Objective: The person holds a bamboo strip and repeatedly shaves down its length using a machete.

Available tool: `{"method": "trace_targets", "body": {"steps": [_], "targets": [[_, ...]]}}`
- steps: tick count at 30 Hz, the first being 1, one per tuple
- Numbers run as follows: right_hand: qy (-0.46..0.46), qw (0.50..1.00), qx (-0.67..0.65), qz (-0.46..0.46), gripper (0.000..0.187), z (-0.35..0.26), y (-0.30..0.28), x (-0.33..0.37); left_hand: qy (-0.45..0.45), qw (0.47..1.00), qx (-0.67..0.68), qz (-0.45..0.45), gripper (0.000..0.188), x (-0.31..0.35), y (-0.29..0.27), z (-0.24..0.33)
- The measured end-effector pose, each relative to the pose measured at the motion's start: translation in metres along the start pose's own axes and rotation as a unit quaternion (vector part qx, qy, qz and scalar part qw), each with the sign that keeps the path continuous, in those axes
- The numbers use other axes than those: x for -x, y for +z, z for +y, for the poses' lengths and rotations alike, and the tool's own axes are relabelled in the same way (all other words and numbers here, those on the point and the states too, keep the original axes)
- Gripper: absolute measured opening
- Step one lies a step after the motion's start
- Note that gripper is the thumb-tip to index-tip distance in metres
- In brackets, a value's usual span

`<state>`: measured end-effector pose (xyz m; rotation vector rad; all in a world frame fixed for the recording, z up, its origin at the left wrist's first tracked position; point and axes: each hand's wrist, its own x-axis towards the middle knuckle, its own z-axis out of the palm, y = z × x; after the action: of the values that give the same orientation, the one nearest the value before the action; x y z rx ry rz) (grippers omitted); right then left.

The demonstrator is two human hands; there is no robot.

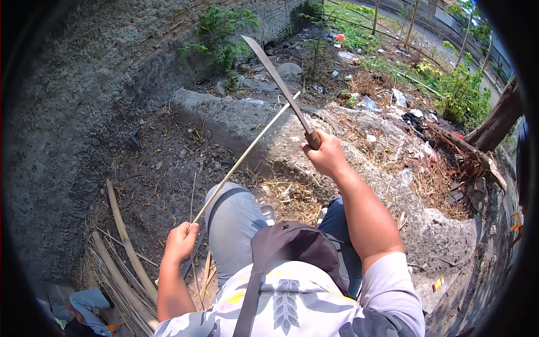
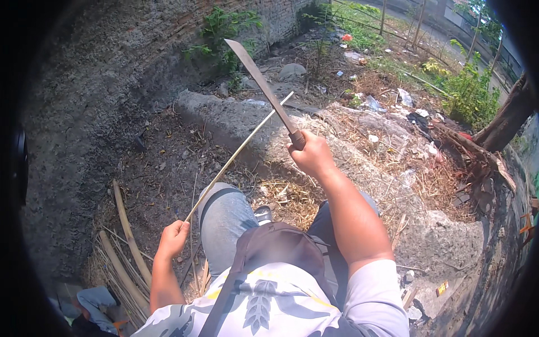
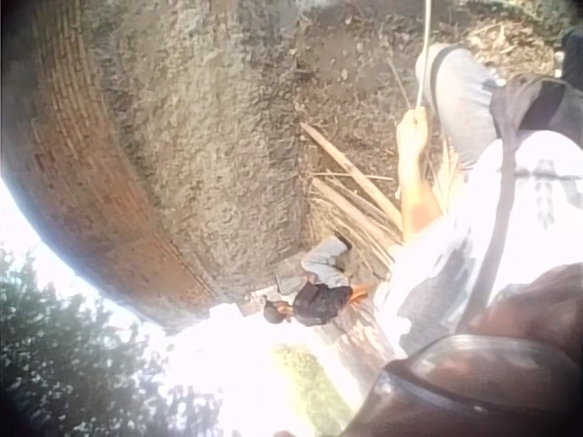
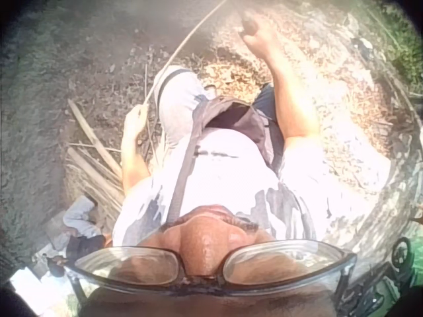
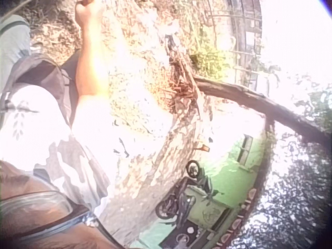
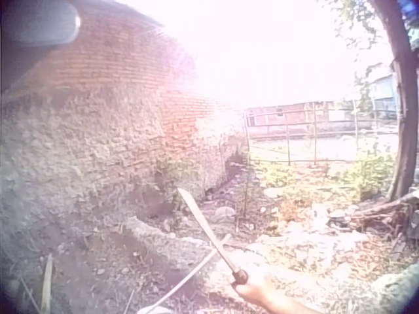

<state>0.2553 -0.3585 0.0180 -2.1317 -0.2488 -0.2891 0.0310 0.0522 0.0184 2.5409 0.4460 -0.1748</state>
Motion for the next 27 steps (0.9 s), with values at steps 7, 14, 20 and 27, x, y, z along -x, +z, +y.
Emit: {"method": "trace_targets", "body": {"steps": [7, 14, 20, 27], "targets": [[-0.085, 0.965, 0.163, -0.186, 0.031, -0.025, 0.009, 0.023, 0.039, 0.997, 0.049, 0.038, 0.055, -0.016, 0.033, 0.025], [-0.138, 0.932, 0.201, -0.269, 0.024, -0.002, 0.012, 0.013, 0.123, 0.991, 0.0, 0.054, 0.049, 0.001, 0.027, 0.054], [-0.172, 0.942, 0.205, -0.201, 0.018, -0.009, 0.019, 0.019, 0.118, 0.991, 0.018, 0.067, 0.047, -0.001, 0.035, 0.064], [-0.036, 0.977, 0.181, -0.11, 0.019, 0.026, -0.003, -0.006, 0.099, 0.994, 0.003, 0.049, 0.047, 0.008, 0.023, 0.073]]}}
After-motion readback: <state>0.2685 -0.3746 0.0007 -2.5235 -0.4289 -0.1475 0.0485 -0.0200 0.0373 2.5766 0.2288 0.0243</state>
